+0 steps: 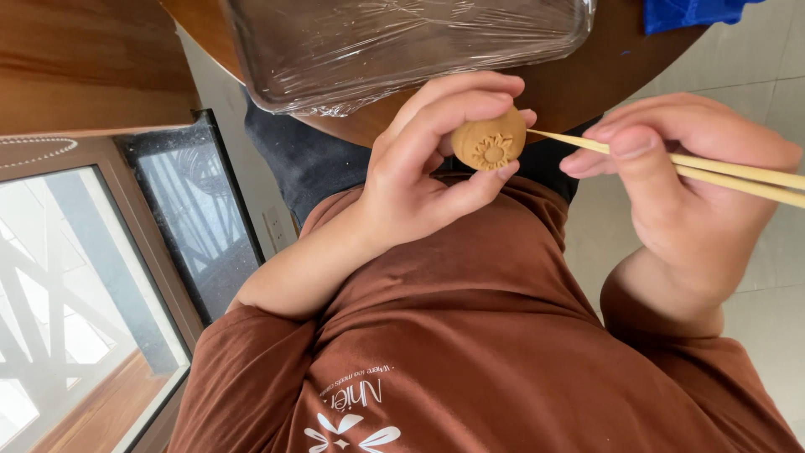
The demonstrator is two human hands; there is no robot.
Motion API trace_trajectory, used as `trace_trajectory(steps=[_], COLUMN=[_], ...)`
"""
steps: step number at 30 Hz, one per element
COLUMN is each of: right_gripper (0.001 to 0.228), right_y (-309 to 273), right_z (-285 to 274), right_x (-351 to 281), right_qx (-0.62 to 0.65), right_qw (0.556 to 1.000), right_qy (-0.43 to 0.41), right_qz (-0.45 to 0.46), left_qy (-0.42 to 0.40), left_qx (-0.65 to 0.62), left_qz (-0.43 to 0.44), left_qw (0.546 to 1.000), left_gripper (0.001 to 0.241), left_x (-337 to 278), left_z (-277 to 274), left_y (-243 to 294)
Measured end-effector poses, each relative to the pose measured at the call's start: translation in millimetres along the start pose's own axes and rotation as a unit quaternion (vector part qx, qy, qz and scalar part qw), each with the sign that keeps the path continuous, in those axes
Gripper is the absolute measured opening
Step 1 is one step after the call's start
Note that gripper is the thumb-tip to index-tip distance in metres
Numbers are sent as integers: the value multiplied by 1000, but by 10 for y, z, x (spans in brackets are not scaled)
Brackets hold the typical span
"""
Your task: Using chopsticks to press a decorative pattern into a small pastry dough.
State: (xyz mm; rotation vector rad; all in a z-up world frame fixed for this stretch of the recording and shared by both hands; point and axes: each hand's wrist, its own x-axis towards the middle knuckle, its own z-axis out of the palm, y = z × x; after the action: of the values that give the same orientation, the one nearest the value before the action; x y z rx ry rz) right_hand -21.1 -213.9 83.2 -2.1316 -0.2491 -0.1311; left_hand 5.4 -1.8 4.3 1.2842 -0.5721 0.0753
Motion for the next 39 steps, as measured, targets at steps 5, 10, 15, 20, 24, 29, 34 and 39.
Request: trace_trajectory(steps=[5,10,15,20,24,29,34,39], right_gripper=[41,27,14,8,16,14,10,36], right_y=[-77,-1,-76,-129,42,222,-2,319], right_z=[11,-46,42,98,57,206,-22,-87], right_x=[112,259,320,355,341,333,659,872], right_qx=[-32,-19,-16,64,91,111,-3,-86], right_qw=[999,999,997,991,965,930,986,984], right_qy=[5,-27,-65,-118,-243,-340,-124,-104], right_qz=[11,-35,-34,20,-40,-88,-114,-113], left_qy=[-44,-18,-131,-182,-265,-318,-64,67], left_qx=[58,56,-13,-26,-13,-13,12,15], left_qz=[9,46,156,208,154,120,109,-61], left_qw=[997,997,979,961,952,940,992,996], left_gripper=[36,38,30,28,36,42,52,48], left_x=[29,87,295,399,342,317,302,133], left_z=[18,-15,128,201,173,106,-117,-229], left_y=[26,112,373,383,311,417,508,257])
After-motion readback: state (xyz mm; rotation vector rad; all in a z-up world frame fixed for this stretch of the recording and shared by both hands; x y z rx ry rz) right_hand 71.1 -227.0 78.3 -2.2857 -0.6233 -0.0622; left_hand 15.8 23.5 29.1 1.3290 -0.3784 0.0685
